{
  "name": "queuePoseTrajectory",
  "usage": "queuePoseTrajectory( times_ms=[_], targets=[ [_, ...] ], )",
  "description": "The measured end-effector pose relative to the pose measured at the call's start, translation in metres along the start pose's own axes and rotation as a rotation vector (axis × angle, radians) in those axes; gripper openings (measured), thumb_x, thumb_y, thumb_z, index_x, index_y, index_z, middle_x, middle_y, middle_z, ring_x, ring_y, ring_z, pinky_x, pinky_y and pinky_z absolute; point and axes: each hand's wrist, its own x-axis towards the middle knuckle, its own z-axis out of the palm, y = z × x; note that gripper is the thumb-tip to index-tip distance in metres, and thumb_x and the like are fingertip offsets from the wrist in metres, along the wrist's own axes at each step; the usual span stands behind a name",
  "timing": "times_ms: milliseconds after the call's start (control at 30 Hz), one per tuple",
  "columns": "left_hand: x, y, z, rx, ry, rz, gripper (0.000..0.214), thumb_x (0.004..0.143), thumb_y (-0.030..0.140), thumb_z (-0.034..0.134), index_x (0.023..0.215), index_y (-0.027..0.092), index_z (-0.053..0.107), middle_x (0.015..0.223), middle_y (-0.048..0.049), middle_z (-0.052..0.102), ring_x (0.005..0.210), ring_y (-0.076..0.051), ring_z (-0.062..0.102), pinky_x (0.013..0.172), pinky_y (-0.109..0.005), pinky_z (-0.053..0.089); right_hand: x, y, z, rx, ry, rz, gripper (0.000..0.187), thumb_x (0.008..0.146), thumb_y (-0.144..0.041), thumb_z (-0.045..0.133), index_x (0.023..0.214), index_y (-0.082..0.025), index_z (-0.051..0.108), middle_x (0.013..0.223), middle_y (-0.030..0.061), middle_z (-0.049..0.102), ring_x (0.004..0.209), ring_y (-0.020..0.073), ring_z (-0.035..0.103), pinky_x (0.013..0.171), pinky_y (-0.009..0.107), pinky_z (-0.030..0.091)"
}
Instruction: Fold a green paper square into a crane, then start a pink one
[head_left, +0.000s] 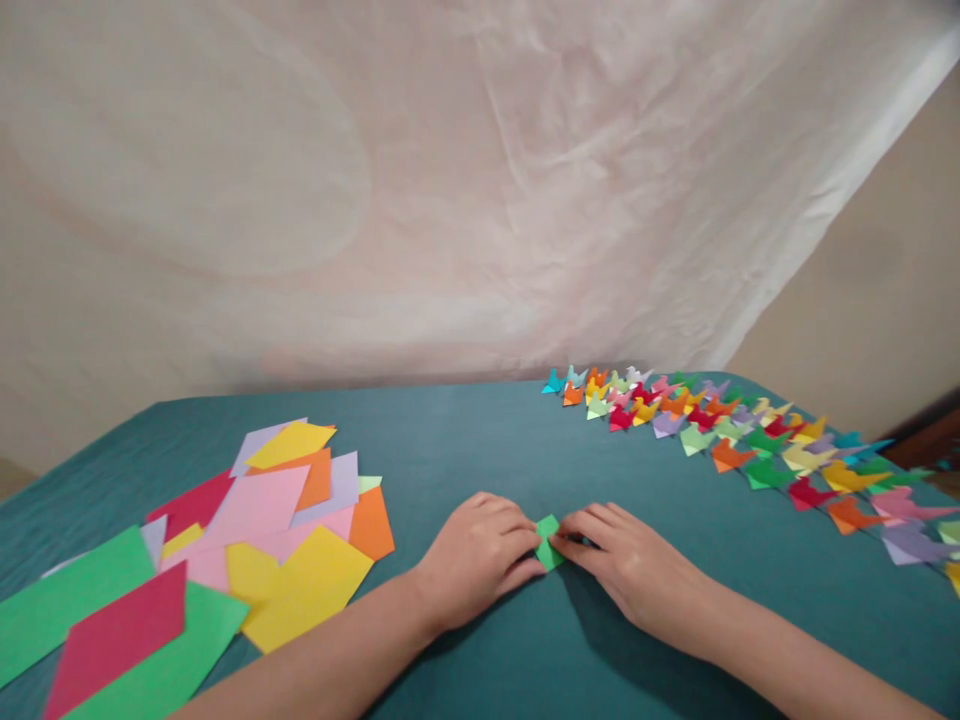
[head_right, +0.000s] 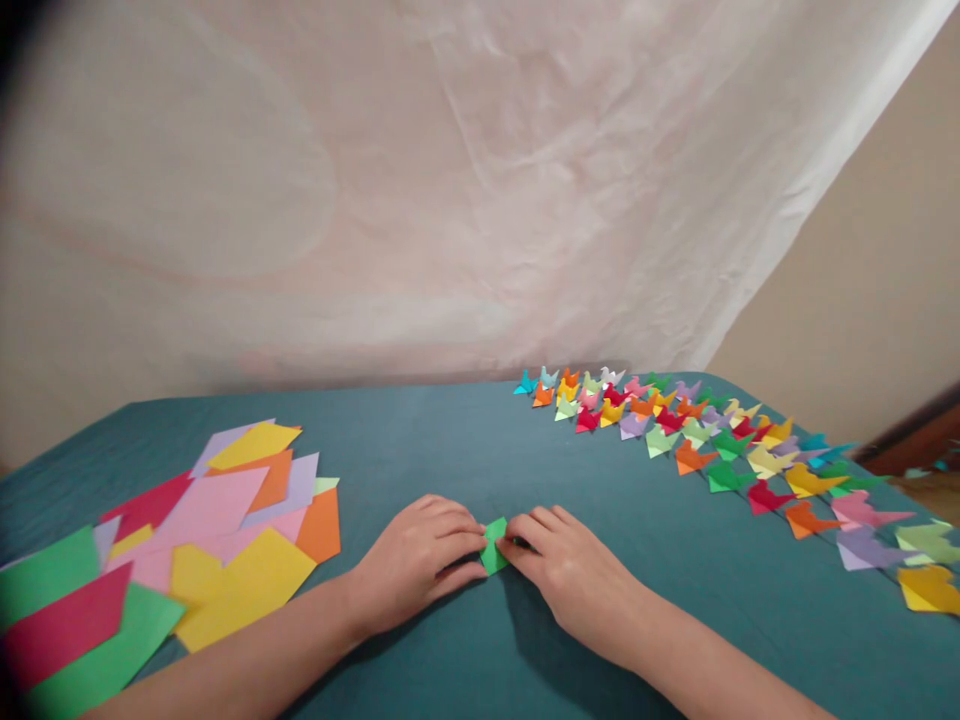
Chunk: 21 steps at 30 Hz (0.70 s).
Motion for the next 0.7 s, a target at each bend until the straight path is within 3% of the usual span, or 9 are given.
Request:
queuePoseTrajectory(
  times_ms=[300, 533, 700],
  targets=[
    [0.004, -0.001, 0.001, 0.073, 0.006, 0.152, 0.022, 0.091, 0.034, 0.046, 0.099, 0.019, 0.061, 0.098, -0.0030, 0.066, 0.096, -0.014, 0.058, 0.084, -0.028, 0.041, -0.002, 0.002, -0.001, 0.091, 0.011, 0.029, 0.032, 0.091, -0.015, 0.041, 0.117, -0.024, 0.057, 0.103, 0.0092, 0.057, 0.091, 0.0200, 0.050, 0.078, 0.035, 0.042],
    [0.005, -0.001, 0.003, 0.076, 0.005, 0.147, 0.023, 0.092, 0.032, 0.044, 0.094, 0.019, 0.063, 0.092, -0.0020, 0.068, 0.090, -0.013, 0.061, 0.083, -0.027, 0.041, -0.001, 0.008, -0.003, 0.282, 0.047, 0.033, 0.043, 0.083, -0.001, 0.038, 0.114, -0.024, 0.059, 0.101, 0.0078, 0.057, 0.093, 0.0184, 0.050, 0.081, 0.035, 0.042],
    [0.006, -0.002, 0.001, 0.027, 0.017, 0.140, 0.021, 0.092, 0.032, 0.046, 0.097, 0.020, 0.063, 0.094, -0.0008, 0.068, 0.091, -0.012, 0.060, 0.083, -0.025, 0.040, -0.001, 0.013, 0.000, 0.417, 0.131, 0.034, 0.039, 0.080, 0.000, 0.039, 0.105, -0.020, 0.063, 0.097, 0.0074, 0.058, 0.092, 0.0171, 0.052, 0.080, 0.033, 0.043]
  ],
)
